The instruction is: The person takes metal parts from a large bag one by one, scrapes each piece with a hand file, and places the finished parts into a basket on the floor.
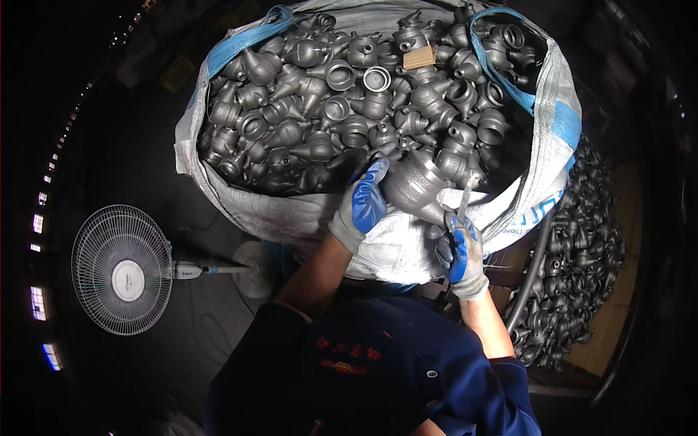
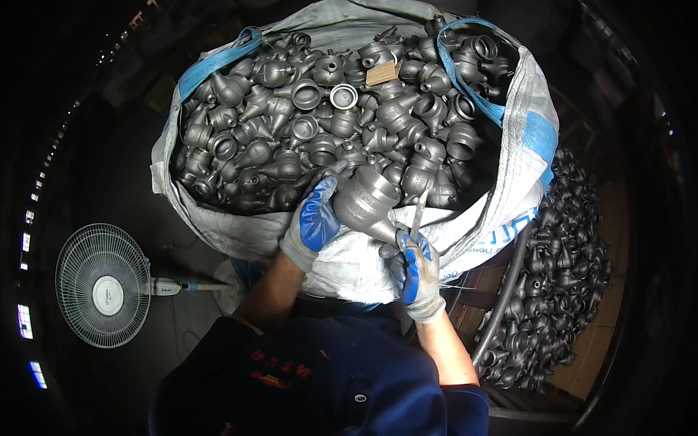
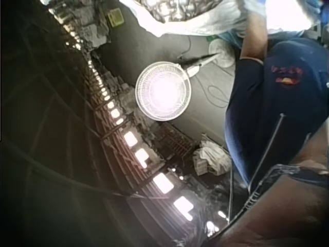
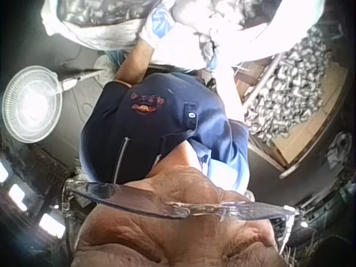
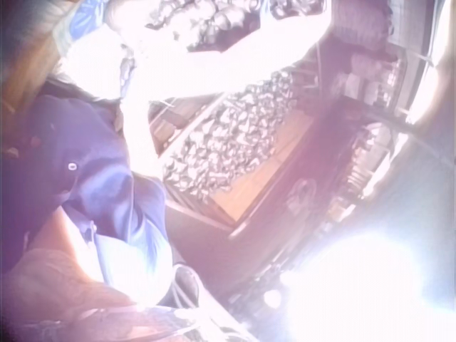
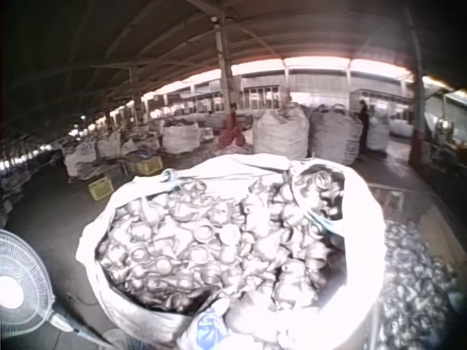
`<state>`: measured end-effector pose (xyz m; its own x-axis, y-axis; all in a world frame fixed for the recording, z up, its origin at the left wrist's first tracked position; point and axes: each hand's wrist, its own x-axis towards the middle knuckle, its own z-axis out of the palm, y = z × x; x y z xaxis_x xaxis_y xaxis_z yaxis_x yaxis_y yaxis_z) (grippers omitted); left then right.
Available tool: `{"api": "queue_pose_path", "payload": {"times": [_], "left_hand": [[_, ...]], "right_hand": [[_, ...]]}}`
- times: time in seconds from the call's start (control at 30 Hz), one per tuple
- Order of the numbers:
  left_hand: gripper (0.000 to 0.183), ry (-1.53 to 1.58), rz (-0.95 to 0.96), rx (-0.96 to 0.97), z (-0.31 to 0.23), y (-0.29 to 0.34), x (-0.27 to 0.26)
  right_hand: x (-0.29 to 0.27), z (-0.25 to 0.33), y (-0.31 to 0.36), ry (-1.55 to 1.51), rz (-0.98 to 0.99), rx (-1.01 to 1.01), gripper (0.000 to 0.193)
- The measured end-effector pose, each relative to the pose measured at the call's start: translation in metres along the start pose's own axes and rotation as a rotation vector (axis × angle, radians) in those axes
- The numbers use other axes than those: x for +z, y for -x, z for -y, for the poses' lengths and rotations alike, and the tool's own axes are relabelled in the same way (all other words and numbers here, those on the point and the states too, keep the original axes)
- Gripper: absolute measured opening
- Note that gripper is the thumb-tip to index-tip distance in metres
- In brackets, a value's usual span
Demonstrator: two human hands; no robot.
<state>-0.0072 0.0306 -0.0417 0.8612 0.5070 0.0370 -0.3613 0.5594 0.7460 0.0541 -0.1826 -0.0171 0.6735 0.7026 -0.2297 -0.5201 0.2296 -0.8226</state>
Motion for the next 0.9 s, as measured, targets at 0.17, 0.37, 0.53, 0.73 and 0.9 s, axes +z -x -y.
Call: {"api": "queue_pose_path", "payload": {"times": [0.17,0.37,0.53,0.73,0.9], "left_hand": [[0.029,-0.107,0.0,0.076,-0.001,-0.002,0.005],[0.024,-0.119,-0.013,0.074,-0.008,0.003,0.026],[0.034,-0.162,0.101,0.102,-0.007,0.004,0.041],[0.043,-0.081,0.255,0.072,-0.001,0.001,0.047],[0.056,0.114,0.373,-0.073,0.012,0.004,0.057]], "right_hand": [[-0.019,-0.006,0.001,0.074,0.069,-0.075,0.029],[-0.033,-0.01,0.002,0.575,0.082,-0.37,0.022],[-0.031,-0.003,0.008,0.12,0.004,-0.138,0.023],[-0.048,0.007,0.009,-0.286,0.195,-0.112,0.033],[-0.056,0.017,0.001,-0.179,0.148,-0.038,0.032]]}}
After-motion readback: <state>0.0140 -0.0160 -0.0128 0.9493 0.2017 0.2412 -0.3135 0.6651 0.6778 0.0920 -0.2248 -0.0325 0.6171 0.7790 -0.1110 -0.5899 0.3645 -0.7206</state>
